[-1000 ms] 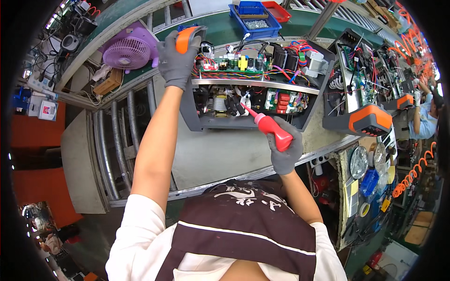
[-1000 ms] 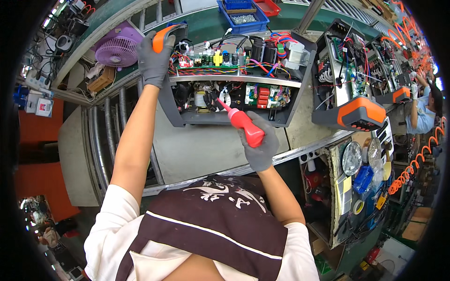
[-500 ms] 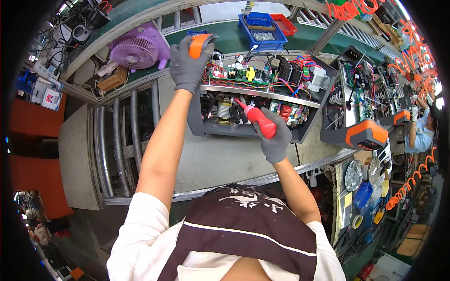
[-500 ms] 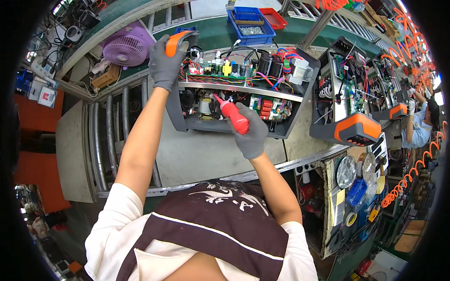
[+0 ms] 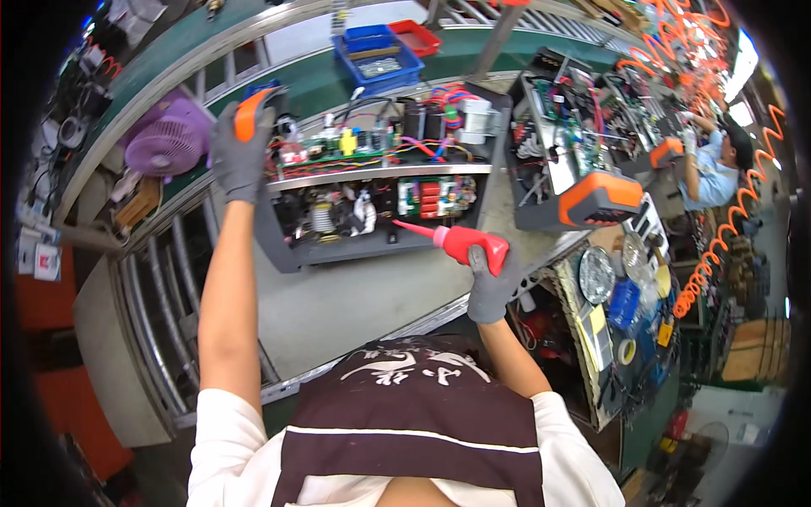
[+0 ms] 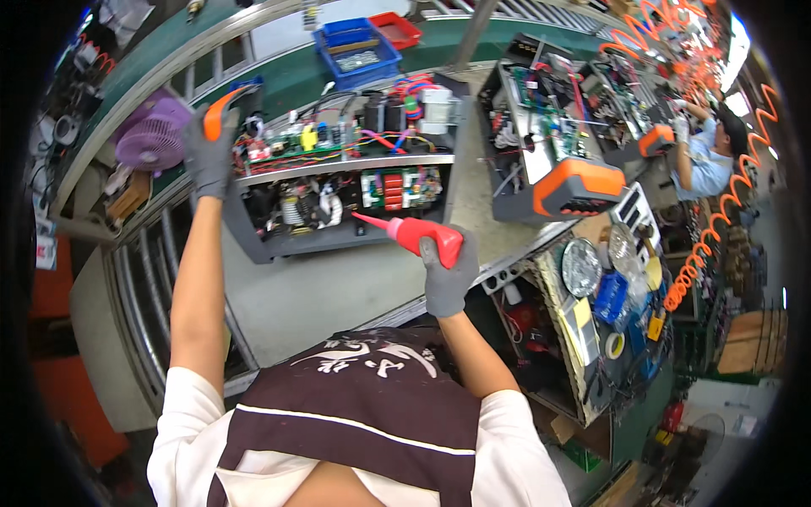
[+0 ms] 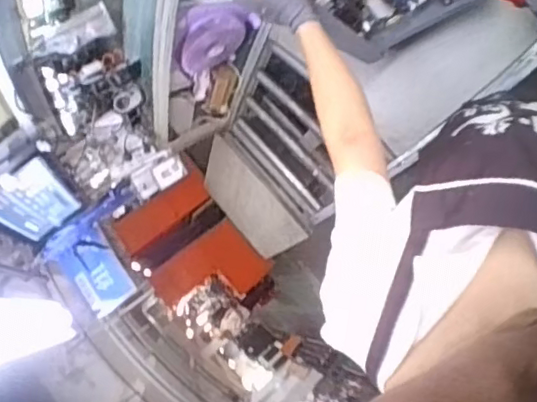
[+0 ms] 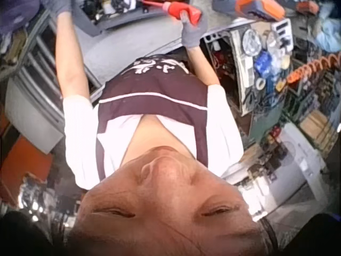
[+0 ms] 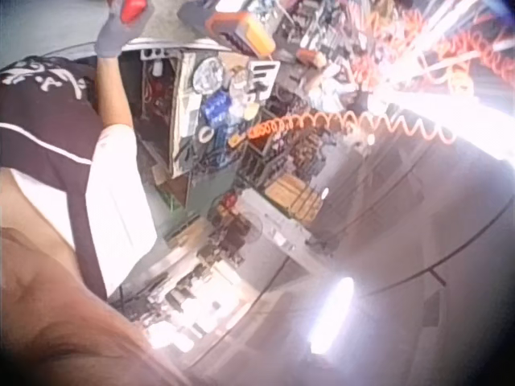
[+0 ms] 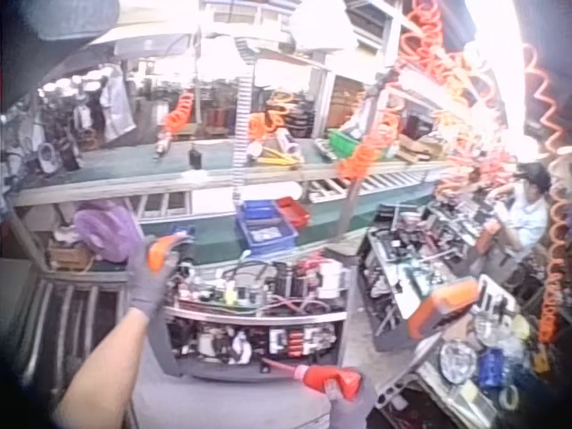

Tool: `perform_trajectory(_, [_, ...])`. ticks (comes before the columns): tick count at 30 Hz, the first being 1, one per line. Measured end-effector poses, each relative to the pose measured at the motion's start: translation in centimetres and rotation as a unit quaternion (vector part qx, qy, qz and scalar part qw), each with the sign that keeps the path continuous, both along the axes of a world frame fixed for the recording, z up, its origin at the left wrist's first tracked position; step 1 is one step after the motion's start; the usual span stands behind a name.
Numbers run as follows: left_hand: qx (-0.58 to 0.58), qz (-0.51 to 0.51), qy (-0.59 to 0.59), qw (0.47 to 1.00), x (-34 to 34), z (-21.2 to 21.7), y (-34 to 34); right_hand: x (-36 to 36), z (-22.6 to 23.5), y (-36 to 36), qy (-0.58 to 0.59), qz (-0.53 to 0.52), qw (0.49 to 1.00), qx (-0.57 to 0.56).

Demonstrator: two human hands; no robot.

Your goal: The person assembles an electronic device by placing a circuit board into a metal chassis and securing it with a red electric screwdriver. They then attach an orange plastic cover to the unit, tightening screws to complete the assembly.

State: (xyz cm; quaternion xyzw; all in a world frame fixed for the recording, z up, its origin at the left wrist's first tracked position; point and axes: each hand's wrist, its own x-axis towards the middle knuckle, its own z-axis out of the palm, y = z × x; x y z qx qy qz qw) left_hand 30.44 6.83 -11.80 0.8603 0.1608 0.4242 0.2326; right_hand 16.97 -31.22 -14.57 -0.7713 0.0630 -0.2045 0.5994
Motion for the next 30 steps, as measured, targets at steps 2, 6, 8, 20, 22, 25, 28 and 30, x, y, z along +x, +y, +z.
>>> perform_trajectory(2, [-0.008, -0.004, -0.011, 1.000, 0.3, -0.2, 0.1, -0.7, -0.7, -2.8, -0.050, -0.064, 0.994, -0.067])
perform_trajectory(6, [-0.002, -0.004, -0.025, 1.000, 0.6, -0.1, -0.3, -0.4, -1.2, -5.2, -0.149, -0.111, 0.980, -0.076])
perform_trajectory(8, [-0.007, -0.008, -0.020, 1.000, 0.5, 0.2, -0.8, 0.2, -1.3, -5.8, -0.174, -0.102, 0.977, -0.073])
perform_trajectory(20, [0.001, -0.021, -0.009, 1.000, 0.2, 0.6, -0.4, 3.2, -2.8, -5.6, -0.179, -0.050, 0.965, -0.183])
perform_trajectory(22, [0.006, -0.022, -0.013, 1.000, 0.0, 0.4, -0.1, 3.0, -1.7, -5.8, -0.091, -0.053, 0.977, -0.186])
perform_trajectory(25, [0.013, -0.018, -0.007, 1.000, -0.1, 0.5, -0.1, 3.5, -0.8, -5.9, -0.156, -0.046, 0.964, -0.212])
perform_trajectory(28, [0.009, -0.029, -0.009, 0.999, -0.2, 0.6, -0.3, 3.7, -1.0, -6.1, -0.205, -0.044, 0.947, -0.241])
perform_trajectory(30, [0.003, -0.028, -0.010, 1.000, -0.2, 0.6, -0.4, 3.6, -0.7, -5.9, -0.209, -0.035, 0.949, -0.233])
